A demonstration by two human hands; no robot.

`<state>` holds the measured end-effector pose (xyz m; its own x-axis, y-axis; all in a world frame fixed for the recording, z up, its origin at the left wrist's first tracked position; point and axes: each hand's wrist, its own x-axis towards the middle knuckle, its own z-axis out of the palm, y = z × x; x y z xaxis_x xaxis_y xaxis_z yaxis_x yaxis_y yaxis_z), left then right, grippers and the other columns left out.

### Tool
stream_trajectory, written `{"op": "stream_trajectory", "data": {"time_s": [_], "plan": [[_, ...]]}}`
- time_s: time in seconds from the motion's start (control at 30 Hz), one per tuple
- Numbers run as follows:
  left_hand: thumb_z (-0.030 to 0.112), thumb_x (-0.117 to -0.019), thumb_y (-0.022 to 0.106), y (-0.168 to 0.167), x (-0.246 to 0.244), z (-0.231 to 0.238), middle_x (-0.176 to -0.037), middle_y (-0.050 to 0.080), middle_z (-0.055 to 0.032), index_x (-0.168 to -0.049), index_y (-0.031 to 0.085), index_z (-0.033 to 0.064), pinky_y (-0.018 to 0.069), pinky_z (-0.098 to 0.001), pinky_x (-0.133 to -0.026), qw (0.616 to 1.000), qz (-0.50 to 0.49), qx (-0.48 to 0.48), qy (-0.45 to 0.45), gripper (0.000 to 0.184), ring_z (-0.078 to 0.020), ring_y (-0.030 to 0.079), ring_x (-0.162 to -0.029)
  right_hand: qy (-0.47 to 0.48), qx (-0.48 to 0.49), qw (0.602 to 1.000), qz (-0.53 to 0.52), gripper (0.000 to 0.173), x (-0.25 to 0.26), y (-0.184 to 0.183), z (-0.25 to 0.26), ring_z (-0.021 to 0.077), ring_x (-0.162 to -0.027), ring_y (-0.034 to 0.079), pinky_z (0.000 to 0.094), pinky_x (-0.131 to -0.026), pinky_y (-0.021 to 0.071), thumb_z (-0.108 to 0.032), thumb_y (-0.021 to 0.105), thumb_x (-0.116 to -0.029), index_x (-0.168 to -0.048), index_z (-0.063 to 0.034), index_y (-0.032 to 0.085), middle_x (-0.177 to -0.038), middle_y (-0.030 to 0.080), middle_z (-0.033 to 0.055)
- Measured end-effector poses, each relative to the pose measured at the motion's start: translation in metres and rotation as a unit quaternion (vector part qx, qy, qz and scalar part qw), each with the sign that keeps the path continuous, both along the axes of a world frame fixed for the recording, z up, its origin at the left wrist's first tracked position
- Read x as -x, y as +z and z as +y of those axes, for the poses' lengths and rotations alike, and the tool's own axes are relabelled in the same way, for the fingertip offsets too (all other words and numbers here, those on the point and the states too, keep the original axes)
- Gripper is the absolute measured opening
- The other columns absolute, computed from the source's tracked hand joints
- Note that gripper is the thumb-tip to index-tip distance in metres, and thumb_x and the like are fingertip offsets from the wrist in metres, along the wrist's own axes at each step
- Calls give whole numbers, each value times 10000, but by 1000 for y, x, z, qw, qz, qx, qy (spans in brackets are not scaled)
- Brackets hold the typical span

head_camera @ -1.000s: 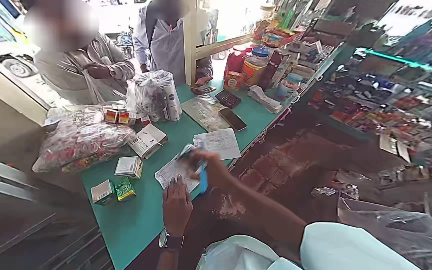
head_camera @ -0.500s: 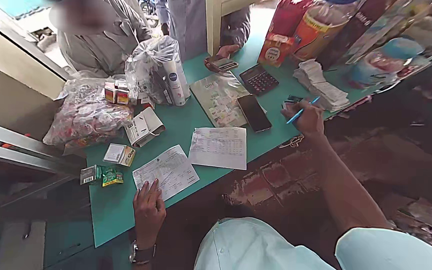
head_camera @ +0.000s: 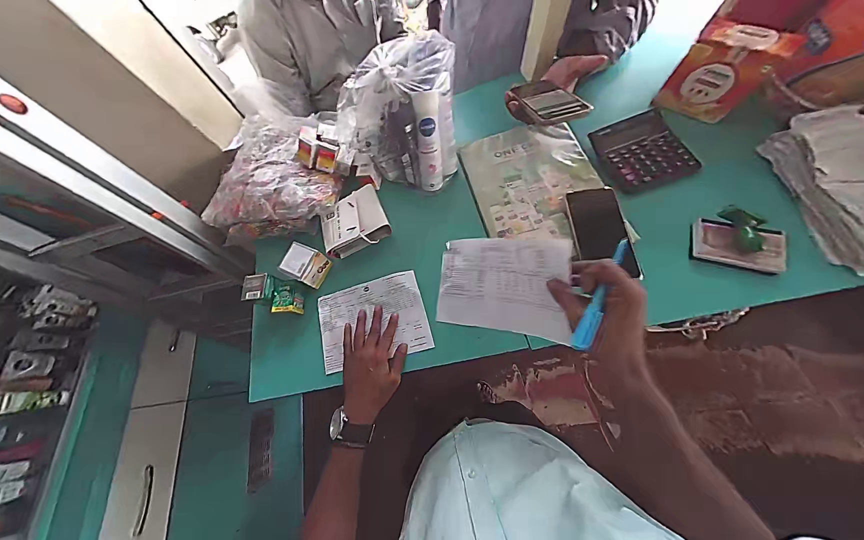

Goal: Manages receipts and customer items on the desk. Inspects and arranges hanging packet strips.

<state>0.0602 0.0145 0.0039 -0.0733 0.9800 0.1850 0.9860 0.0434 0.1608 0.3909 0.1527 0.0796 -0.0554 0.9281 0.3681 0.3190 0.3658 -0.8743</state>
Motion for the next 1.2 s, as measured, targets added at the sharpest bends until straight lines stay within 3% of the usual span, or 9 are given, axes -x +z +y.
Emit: {"op": "stream_trajectory", "data": {"time_s": [0.17,0.23,0.33,0.4,0.6,0.87,0.97,1.07,1.2], "plan": [[414,-1035,459,9,-11,3,-1569,485,-128,-1441,614,166,211,-669,-1205,995,-97,-33,20,500,-409,372,-1490,140,-78,945,285,300,18,81,-4,74,-950,714,265,-789,641,-84,832,-791,-893,-290,640,-991,710,-115],[178,-1022,471,21,-8,-1,-1501,523,-235,-1381,590,-63,254,-549,-1238,947,-298,-110,48,448,-382,419,-1462,176,-23,934,311,305,41,76,-1,70,-908,705,257,-764,631,-47,825,-777,-874,-272,643,-979,713,-97],[177,-1095,363,35,19,-10,-1391,602,-233,-1348,563,-119,463,-391,-1127,826,-491,-250,118,438,-239,582,-1313,179,48,958,218,285,84,30,2,139,-875,697,331,-763,630,18,788,-788,-794,-168,571,-920,680,-15],[214,-1107,327,47,41,-26,-1326,643,-193,-1303,567,-114,528,-399,-1043,808,-487,-306,128,452,-219,634,-1227,172,51,977,112,238,106,-5,2,128,-859,690,297,-733,588,-21,774,-823,-772,-89,551,-926,701,46],[141,-1045,516,88,20,-46,-1159,729,-134,-1088,715,-9,542,-395,-1025,908,-289,-301,25,254,-205,675,-1157,122,23,989,-75,131,130,-48,-2,110,-766,665,288,-678,536,-60,732,-867,-816,-4,625,-970,730,120],[257,-1043,510,1,-28,-13,-1323,685,-111,-1200,751,119,514,-473,-1012,990,-75,-105,-64,320,-302,664,-1184,109,49,988,-102,170,129,-55,-3,134,-794,651,319,-690,533,-68,771,-852,-822,-29,608,-927,691,91],[277,-1054,472,-1,-25,-14,-1423,623,-124,-1224,739,148,491,-474,-1032,991,-75,-94,-57,341,-327,622,-1249,84,-11,989,-124,222,128,-38,-14,197,-1081,697,396,-908,576,-204,765,-910,-1039,-31,713,-1212,712,125],[233,-1027,480,-1,-27,-13,-1458,601,-101,-1235,736,155,490,-472,-1009,993,-61,-85,-57,339,-321,618,-1245,82,-87,993,-1,216,138,-13,-32,181,-1045,724,377,-903,595,-188,587,-1021,-1051,-8,703,-1128,750,98],[207,-993,495,3,-27,-11,-1463,596,-97,-1215,739,149,504,-481,-952,994,-54,-66,-62,335,-317,630,-1213,218,109,940,238,639,165,-13,-41,175,-735,740,363,-736,627,-583,200,-1079,-1213,-126,626,-812,757,39]]}}
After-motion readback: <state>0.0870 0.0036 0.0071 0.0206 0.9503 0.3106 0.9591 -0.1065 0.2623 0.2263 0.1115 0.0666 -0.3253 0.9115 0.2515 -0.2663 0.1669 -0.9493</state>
